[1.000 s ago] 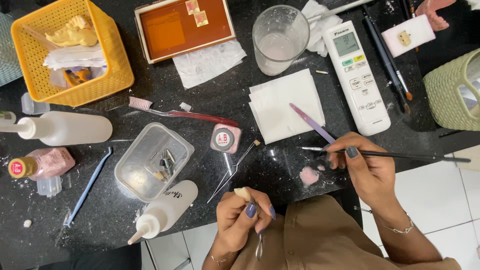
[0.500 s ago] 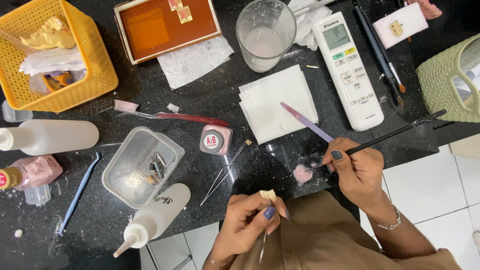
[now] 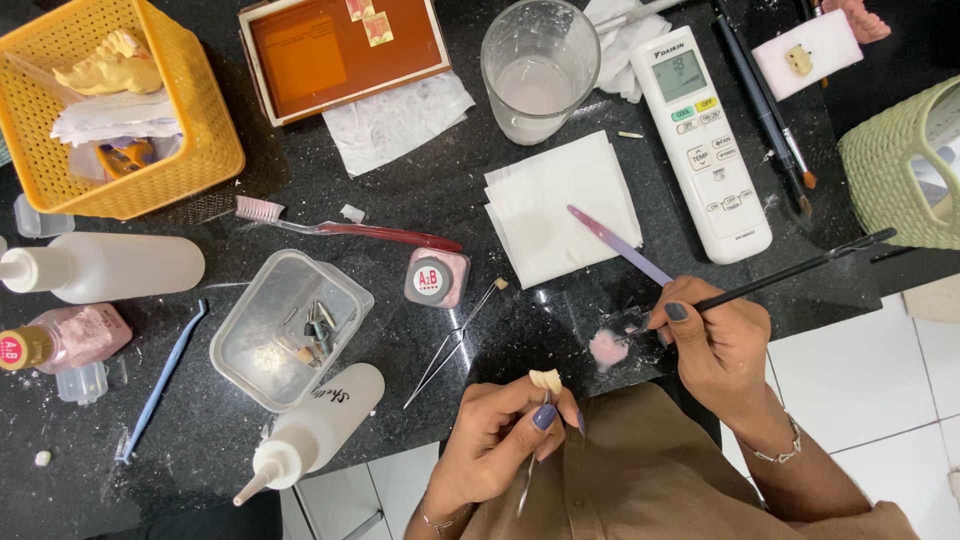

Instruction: The person holds a small dental prosthesis in one hand and uses a fine brush to apply and shape pink ceramic material onto it, periodically dipping the brush and wiping it on a tissue, then holds the prosthesis against a white denture base at the end.

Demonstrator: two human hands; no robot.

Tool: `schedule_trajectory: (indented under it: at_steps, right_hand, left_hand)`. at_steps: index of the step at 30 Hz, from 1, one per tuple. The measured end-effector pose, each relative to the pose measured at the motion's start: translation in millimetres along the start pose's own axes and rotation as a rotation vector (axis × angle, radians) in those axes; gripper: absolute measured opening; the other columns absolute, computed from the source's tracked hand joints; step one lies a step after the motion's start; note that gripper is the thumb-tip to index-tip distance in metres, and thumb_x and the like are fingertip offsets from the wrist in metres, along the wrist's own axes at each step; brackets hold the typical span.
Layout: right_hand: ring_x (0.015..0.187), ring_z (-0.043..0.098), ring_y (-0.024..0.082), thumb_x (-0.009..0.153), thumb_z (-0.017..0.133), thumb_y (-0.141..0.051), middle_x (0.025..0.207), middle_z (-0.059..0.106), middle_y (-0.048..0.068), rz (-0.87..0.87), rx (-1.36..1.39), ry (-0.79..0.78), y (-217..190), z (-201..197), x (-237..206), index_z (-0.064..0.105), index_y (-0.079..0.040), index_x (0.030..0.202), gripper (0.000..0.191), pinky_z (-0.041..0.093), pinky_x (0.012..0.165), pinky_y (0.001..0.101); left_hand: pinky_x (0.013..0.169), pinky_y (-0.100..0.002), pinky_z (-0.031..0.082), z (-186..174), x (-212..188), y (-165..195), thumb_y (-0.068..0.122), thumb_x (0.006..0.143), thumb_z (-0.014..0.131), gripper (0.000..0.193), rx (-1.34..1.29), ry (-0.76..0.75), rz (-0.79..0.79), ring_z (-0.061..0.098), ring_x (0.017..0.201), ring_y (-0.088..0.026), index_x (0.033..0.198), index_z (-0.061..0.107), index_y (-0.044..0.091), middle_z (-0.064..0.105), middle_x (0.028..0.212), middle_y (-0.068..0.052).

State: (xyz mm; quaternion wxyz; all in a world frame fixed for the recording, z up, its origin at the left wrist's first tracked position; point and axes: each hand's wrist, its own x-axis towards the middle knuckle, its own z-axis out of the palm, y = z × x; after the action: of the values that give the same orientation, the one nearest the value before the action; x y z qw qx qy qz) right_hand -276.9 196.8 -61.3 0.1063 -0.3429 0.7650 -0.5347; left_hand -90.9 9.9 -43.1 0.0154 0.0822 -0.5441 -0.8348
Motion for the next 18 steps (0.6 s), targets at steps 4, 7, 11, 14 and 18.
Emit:
schedule_trajectory:
  at_steps: [4,7,11,14,18]
  right_hand:
    - [0.056,0.053,0.009,0.108,0.056,-0.020,0.068,0.061,0.006,0.001,0.014,-0.005,-1.2,0.2,-0.3,0.065,0.002,0.082,0.035,0.041,0.054,0.0232]
    - [0.057,0.054,0.009,0.108,0.056,-0.020,0.067,0.061,0.006,0.001,-0.003,-0.012,-2.1,0.5,0.0,0.065,0.002,0.082,0.035,0.042,0.055,0.0234]
    - [0.057,0.054,0.009,0.108,0.056,-0.019,0.066,0.061,0.005,0.001,-0.012,-0.020,-2.6,0.7,0.1,0.065,0.001,0.082,0.035,0.043,0.056,0.0233]
    - [0.055,0.055,0.008,0.108,0.056,-0.020,0.066,0.062,0.005,-0.004,-0.027,-0.024,-2.7,1.0,0.1,0.066,0.000,0.080,0.036,0.042,0.054,0.0225]
    - [0.055,0.054,0.007,0.107,0.055,-0.022,0.065,0.061,0.005,0.005,-0.036,-0.023,-3.9,2.5,-0.6,0.066,0.000,0.081,0.037,0.040,0.051,0.0219]
  left_hand:
    - [0.055,-0.027,0.039,0.5,-0.9,4.3,0.016,0.109,0.049,0.030,0.055,0.011,-0.036,0.050,0.057,-0.009,0.101,0.069,-0.005,0.055,0.064,-0.003]
    - [0.055,-0.027,0.038,0.5,-0.8,6.7,0.016,0.109,0.049,0.029,0.052,0.008,-0.033,0.049,0.058,-0.009,0.102,0.068,-0.005,0.055,0.065,-0.003]
    - [0.056,-0.027,0.039,0.1,-1.3,5.3,0.017,0.110,0.049,0.029,0.030,0.009,-0.035,0.049,0.058,-0.009,0.103,0.068,-0.005,0.056,0.066,-0.004]
    - [0.055,-0.027,0.039,-0.1,-2.3,2.6,0.018,0.110,0.049,0.030,0.044,0.021,-0.042,0.049,0.057,-0.009,0.102,0.068,-0.005,0.055,0.064,-0.003]
    - [0.057,-0.029,0.041,0.4,-2.0,-1.6,0.019,0.112,0.049,0.031,0.000,0.058,0.009,0.050,0.059,-0.010,0.104,0.066,-0.006,0.053,0.065,-0.003]
